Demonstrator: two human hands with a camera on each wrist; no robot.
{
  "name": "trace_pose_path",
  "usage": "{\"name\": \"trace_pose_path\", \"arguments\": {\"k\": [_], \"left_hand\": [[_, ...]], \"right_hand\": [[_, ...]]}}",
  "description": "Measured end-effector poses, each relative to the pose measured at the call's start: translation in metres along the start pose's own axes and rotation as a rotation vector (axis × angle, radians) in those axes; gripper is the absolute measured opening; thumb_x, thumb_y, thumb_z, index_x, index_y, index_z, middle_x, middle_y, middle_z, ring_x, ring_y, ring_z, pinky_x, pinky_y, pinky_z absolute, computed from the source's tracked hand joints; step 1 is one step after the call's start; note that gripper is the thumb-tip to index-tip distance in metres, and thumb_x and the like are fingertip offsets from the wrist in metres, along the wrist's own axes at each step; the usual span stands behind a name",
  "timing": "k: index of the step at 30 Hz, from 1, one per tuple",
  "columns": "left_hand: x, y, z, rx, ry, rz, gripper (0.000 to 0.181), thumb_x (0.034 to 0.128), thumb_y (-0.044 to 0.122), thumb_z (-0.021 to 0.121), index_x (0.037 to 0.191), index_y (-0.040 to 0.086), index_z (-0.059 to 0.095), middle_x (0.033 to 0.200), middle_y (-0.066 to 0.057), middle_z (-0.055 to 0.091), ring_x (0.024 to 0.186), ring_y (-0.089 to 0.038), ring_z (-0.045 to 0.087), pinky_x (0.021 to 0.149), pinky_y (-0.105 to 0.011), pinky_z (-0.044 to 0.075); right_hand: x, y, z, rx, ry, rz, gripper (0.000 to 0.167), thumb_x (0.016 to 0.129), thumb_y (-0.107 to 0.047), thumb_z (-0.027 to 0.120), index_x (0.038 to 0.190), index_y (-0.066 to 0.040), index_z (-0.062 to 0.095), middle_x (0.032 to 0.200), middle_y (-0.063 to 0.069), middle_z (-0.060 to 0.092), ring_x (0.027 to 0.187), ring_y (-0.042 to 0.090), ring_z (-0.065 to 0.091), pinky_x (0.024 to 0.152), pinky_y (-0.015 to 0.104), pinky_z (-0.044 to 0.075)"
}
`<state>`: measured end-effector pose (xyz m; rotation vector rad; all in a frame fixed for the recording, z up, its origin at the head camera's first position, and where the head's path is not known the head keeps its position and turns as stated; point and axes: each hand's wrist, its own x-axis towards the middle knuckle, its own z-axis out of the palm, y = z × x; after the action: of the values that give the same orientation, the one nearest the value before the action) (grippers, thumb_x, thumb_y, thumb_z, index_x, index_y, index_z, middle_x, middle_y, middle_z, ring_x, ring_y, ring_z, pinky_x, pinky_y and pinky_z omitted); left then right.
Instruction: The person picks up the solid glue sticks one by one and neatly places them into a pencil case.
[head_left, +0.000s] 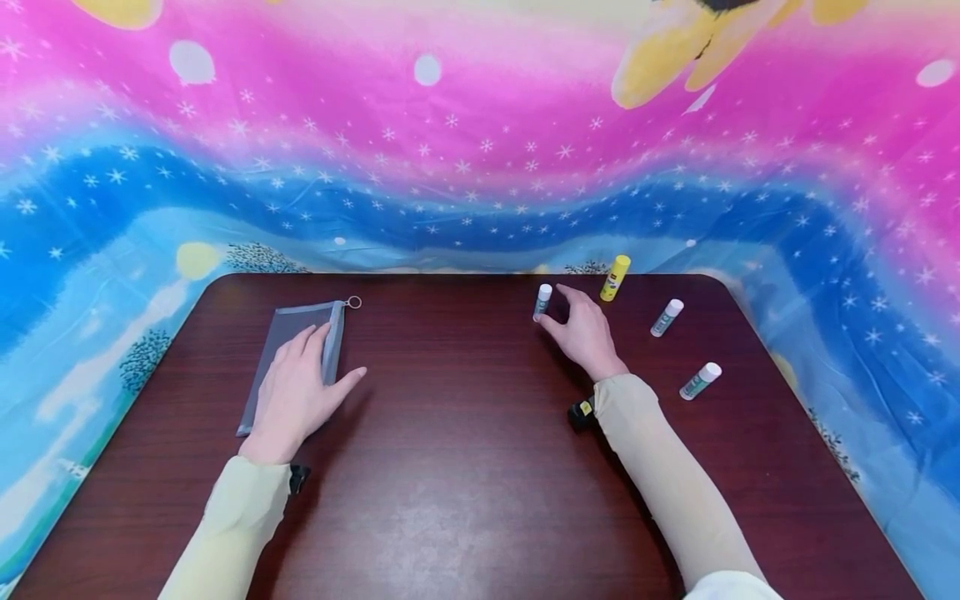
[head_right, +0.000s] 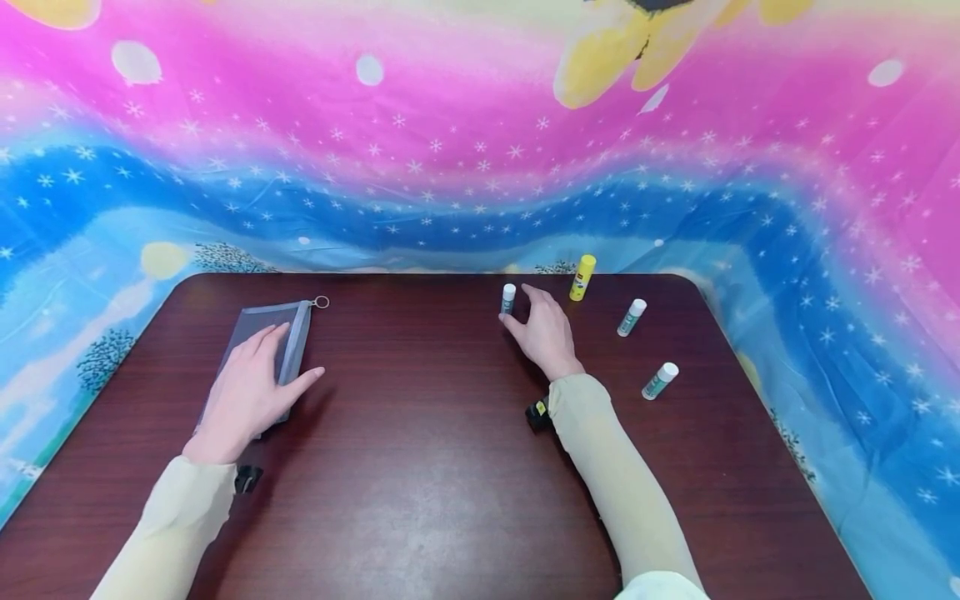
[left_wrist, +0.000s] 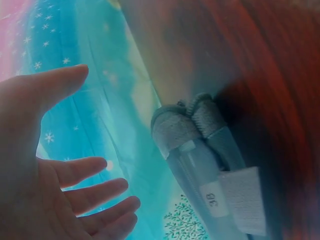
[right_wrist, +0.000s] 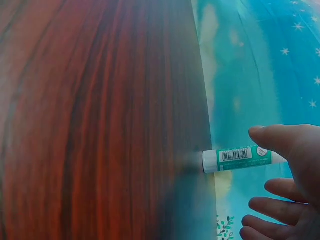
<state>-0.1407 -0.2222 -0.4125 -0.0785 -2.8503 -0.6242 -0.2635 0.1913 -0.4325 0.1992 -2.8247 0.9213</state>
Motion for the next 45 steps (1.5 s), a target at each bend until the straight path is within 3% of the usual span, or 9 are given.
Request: {"name": "trace_pose_path", "arguments": {"k": [14, 23, 29, 37, 45], "left_hand": [[-0.015, -0.003, 0.005, -0.001, 0.026, -0.069, 0.078, 0.0832, 0.034, 0.083, 0.141, -0.006, 0.050, 0.134, -0.030, 0.049, 0.115, -0.048, 0.048, 0.099, -0.065, 0.045], [-0.015, -0.004, 0.008, -0.030, 0.051, -0.134, 0.065, 0.0828, 0.027, 0.085, 0.131, -0.007, 0.056, 0.123, -0.030, 0.052, 0.098, -0.046, 0.056, 0.085, -0.063, 0.052], [-0.013, -0.008, 0.012, -0.007, 0.079, -0.139, 0.054, 0.0810, 0.021, 0.086, 0.119, -0.006, 0.060, 0.107, -0.027, 0.058, 0.083, -0.042, 0.061, 0.076, -0.061, 0.055], [-0.011, -0.012, 0.012, 0.023, 0.087, -0.116, 0.034, 0.0825, 0.017, 0.081, 0.101, -0.006, 0.065, 0.085, -0.022, 0.064, 0.076, -0.040, 0.062, 0.069, -0.059, 0.054], [-0.011, -0.011, 0.008, 0.019, 0.118, -0.105, 0.011, 0.0850, 0.012, 0.069, 0.083, 0.001, 0.070, 0.070, -0.015, 0.067, 0.065, -0.042, 0.063, 0.059, -0.060, 0.053]], "right_hand": [[0.002, -0.004, 0.002, 0.026, -0.020, 0.023, 0.066, 0.094, -0.036, 0.075, 0.148, -0.006, 0.051, 0.145, 0.017, 0.053, 0.129, 0.035, 0.052, 0.104, 0.056, 0.047], [0.002, -0.005, 0.002, 0.020, -0.008, 0.014, 0.065, 0.093, -0.035, 0.075, 0.146, -0.004, 0.052, 0.143, 0.018, 0.054, 0.126, 0.035, 0.054, 0.103, 0.055, 0.048], [0.002, -0.005, 0.004, 0.019, -0.014, 0.012, 0.066, 0.094, -0.036, 0.075, 0.145, -0.003, 0.052, 0.143, 0.018, 0.054, 0.127, 0.035, 0.053, 0.103, 0.055, 0.048], [0.001, -0.004, 0.003, 0.022, -0.011, 0.021, 0.063, 0.094, -0.035, 0.075, 0.144, -0.002, 0.054, 0.143, 0.019, 0.055, 0.128, 0.036, 0.054, 0.104, 0.055, 0.047], [0.007, -0.003, 0.007, 0.063, -0.002, 0.019, 0.053, 0.096, -0.030, 0.074, 0.139, -0.003, 0.059, 0.133, 0.019, 0.063, 0.111, 0.035, 0.064, 0.094, 0.052, 0.054]]}}
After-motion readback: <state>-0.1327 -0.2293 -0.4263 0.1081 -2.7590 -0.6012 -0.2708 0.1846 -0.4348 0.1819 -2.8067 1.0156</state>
